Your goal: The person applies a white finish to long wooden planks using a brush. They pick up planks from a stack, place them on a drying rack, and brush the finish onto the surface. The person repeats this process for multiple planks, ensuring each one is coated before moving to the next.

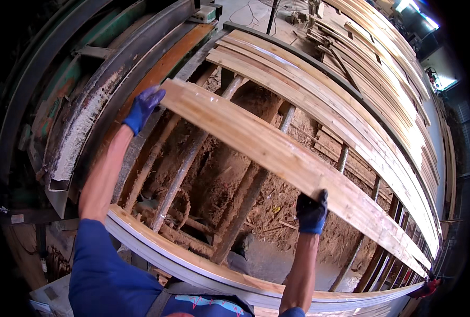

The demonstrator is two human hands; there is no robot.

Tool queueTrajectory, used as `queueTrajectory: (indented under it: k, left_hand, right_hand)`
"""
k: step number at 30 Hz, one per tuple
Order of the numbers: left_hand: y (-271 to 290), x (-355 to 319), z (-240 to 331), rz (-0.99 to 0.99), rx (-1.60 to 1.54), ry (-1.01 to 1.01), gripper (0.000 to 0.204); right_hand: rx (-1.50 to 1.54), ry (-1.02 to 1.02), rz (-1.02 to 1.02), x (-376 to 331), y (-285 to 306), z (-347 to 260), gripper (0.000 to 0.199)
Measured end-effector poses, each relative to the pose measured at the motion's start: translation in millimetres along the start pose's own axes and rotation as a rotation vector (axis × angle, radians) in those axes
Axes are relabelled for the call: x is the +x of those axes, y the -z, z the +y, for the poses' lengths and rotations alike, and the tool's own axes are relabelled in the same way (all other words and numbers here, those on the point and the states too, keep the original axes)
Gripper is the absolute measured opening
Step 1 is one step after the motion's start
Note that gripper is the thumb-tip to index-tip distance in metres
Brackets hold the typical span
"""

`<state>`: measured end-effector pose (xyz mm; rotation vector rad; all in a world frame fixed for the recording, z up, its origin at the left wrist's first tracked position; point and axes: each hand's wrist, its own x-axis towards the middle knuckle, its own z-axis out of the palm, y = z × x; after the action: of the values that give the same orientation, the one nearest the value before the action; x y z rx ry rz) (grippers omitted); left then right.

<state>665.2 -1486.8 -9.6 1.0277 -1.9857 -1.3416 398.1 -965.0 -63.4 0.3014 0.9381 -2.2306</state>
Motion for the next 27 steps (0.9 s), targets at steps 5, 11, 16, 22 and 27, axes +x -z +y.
queueTrajectory:
  k: [5,11,16,22,27]
  left_hand:
    - [27,-63,-66,0.040,0.264,-0.076,0.060]
    - [74,-152,-15,-0.206,0.589,-0.034,0.069]
    - [121,-199,-30,-0.356,0.567,0.105,0.066]
    - [152,-221,-22,-0.162,0.326,0.119,0.044]
    - [186,-261,-39,-0.143,0.385,0.120,0.032]
  right_hand:
    - [0.036,-0.005,0.160,-36,42,41,0.028]
    - [-0.811,-0.523,0.007,-155,7,8,0.049]
    - [-1.871,-0.032,-0.121,-204,-17,16,0.039]
    - [-2.372,0.414,-0.441,-185,4,47,0.040]
    - [-2.454,0.380,-0.654,-205,2,58,0.038]
